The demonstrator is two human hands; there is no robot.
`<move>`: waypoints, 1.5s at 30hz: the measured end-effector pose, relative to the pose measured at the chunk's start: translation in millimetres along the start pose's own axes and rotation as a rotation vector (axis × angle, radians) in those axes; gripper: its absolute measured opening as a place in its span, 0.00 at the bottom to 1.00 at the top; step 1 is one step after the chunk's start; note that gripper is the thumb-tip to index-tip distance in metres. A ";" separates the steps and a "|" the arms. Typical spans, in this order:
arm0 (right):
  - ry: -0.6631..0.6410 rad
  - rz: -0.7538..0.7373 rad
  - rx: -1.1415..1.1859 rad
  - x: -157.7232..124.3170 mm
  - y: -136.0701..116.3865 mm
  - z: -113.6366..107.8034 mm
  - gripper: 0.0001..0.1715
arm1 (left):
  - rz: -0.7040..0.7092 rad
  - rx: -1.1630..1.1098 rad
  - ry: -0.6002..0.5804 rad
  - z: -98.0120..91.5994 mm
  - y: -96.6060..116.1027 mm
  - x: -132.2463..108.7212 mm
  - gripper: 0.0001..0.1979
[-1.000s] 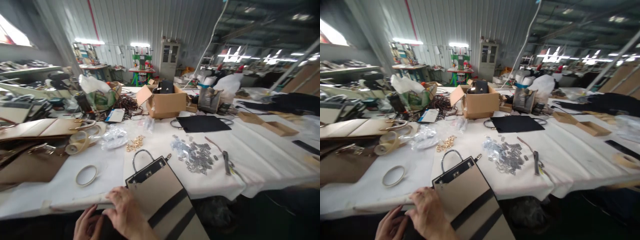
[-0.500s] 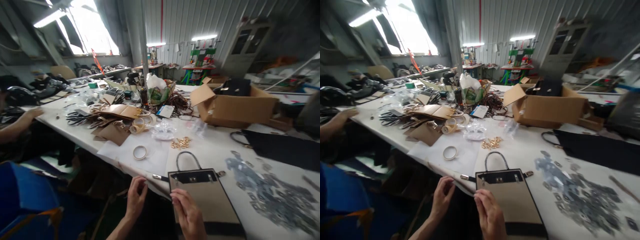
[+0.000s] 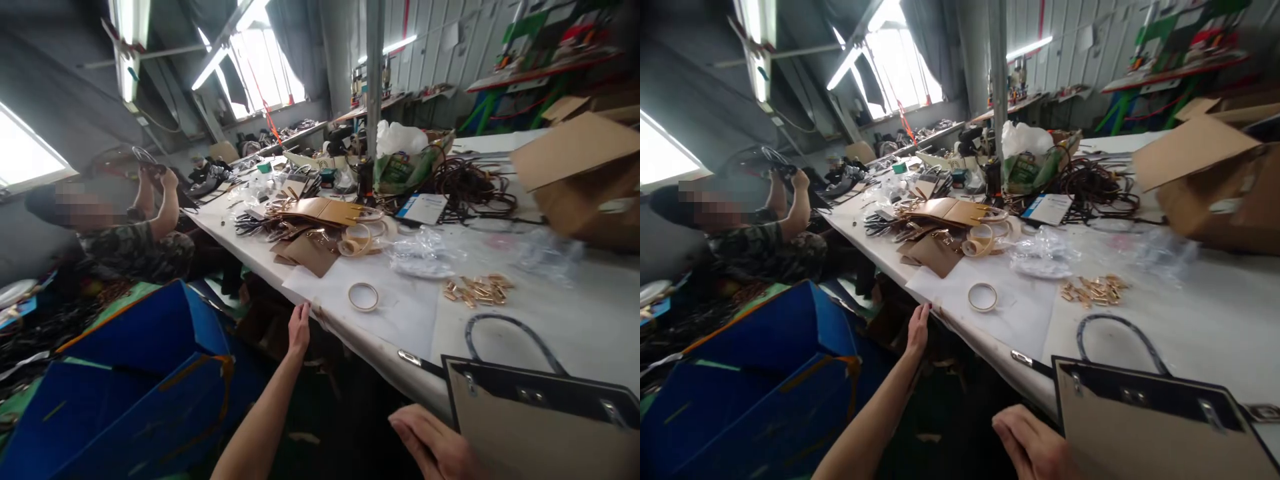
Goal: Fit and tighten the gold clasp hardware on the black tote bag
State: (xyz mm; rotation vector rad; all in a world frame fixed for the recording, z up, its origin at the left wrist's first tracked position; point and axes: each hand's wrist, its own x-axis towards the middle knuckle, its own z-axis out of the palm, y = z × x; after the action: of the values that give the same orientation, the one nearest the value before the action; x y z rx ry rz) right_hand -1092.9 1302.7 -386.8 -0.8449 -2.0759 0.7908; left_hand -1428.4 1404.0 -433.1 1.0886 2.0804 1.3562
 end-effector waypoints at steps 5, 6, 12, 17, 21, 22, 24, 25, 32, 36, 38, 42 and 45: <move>-0.025 0.034 -0.204 44.3 1.5 35.7 0.13 | 0.079 0.142 -0.210 -4.8 14.8 28.2 0.24; -0.004 0.058 -0.269 54.3 4.2 42.9 0.17 | 0.110 0.181 -0.244 -6.8 17.6 28.6 0.23; 0.056 0.179 -0.451 98.4 10.6 78.1 0.28 | 0.458 0.467 -0.294 -16.2 50.4 8.2 0.15; 0.079 0.266 -0.413 108.0 12.3 85.5 0.28 | 0.951 0.890 -0.374 -4.7 70.1 -30.3 0.10; 0.037 0.310 -0.416 110.7 23.8 78.9 0.29 | 0.907 0.887 -0.365 3.6 70.1 -38.1 0.11; 0.020 0.307 -0.416 112.5 25.7 77.8 0.30 | 0.879 0.877 -0.351 4.0 70.2 -35.9 0.12; -0.012 0.315 -0.420 119.0 26.4 78.2 0.32 | 0.827 0.867 -0.319 3.0 72.0 -28.2 0.12; -0.032 0.321 -0.424 123.6 25.5 79.8 0.32 | 0.810 0.873 -0.304 1.8 73.7 -23.3 0.12; -0.075 0.397 -0.468 158.1 21.6 104.7 0.36 | 0.890 0.987 -0.306 -4.4 83.4 1.9 0.10; -0.022 0.393 -0.432 162.1 24.4 108.2 0.33 | 1.044 0.894 -0.435 -1.8 88.0 -3.9 0.12; 0.019 0.384 -0.410 161.8 23.9 104.3 0.29 | 0.997 0.775 -0.482 -1.1 94.5 -8.5 0.14; 0.061 0.365 -0.395 163.2 17.5 85.0 0.33 | 0.696 0.415 -0.467 -8.4 110.9 -9.4 0.17; 0.079 0.387 -0.311 165.4 4.2 64.3 0.22 | 0.372 -0.084 -0.496 -22.6 115.6 -8.1 0.20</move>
State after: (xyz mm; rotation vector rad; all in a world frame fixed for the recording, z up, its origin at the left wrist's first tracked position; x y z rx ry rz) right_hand -1226.9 1415.4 -357.7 -1.4570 -2.0196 0.6229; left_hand -1395.6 1409.6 -319.8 1.6374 1.5016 1.1592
